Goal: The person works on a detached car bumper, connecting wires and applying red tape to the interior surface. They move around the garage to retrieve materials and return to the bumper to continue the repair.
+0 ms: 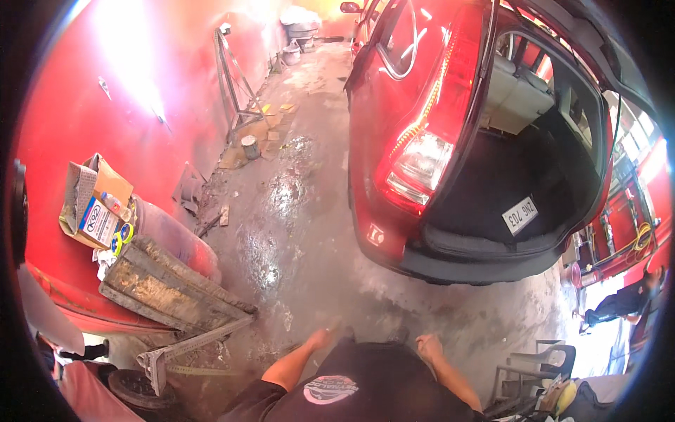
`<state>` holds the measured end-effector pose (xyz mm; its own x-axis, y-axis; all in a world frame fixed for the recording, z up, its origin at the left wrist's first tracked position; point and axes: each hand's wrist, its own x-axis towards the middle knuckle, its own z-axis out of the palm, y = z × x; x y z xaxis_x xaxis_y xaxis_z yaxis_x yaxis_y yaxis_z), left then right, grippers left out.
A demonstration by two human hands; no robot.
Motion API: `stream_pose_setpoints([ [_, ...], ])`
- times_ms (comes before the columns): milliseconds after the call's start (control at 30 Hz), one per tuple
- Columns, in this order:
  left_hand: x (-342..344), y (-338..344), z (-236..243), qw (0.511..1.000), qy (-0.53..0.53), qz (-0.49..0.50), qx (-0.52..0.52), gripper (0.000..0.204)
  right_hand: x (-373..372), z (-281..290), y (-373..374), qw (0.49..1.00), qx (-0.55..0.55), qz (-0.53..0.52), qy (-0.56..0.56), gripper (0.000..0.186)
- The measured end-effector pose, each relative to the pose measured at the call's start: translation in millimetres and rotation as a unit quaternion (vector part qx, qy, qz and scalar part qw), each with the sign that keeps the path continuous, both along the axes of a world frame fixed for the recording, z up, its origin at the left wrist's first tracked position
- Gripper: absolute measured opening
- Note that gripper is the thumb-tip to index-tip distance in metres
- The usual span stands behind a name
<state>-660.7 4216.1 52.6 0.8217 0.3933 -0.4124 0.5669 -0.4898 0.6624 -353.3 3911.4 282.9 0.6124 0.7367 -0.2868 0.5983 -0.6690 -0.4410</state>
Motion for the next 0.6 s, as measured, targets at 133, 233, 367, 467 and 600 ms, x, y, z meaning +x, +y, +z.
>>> stream_pose_setpoints([
  [133, 32.9, -11.6, 15.0, 0.999, 0.010, 0.032, -0.039, 0.050, 20.4, -59.4, -59.3, 0.995, 0.016, -0.044, 0.091, 0.024],
  [233, 12.8, -4.3, 16.4, 0.998, -0.011, -0.064, 0.012, 0.032, -13.9, -6.0, -31.8, 0.997, 0.005, -0.012, 0.071, 0.024],
  [367, 40.0, 5.7, 35.4, 0.995, 0.008, -0.101, 0.007, 0.035, -22.3, -4.7, -44.7, 0.991, 0.060, -0.052, 0.112, 0.023],
  [467, 76.7, 7.5, 75.6, 0.986, 0.073, -0.151, -0.013, 0.037, -24.6, 7.2, -61.2, 0.984, 0.031, -0.114, 0.133, 0.025],
  [600, 89.3, 17.4, 36.4, 1.000, -0.023, -0.015, -0.007, 0.041, 9.7, -68.2, -76.1, 0.986, -0.112, -0.122, 0.038, 0.034],
])
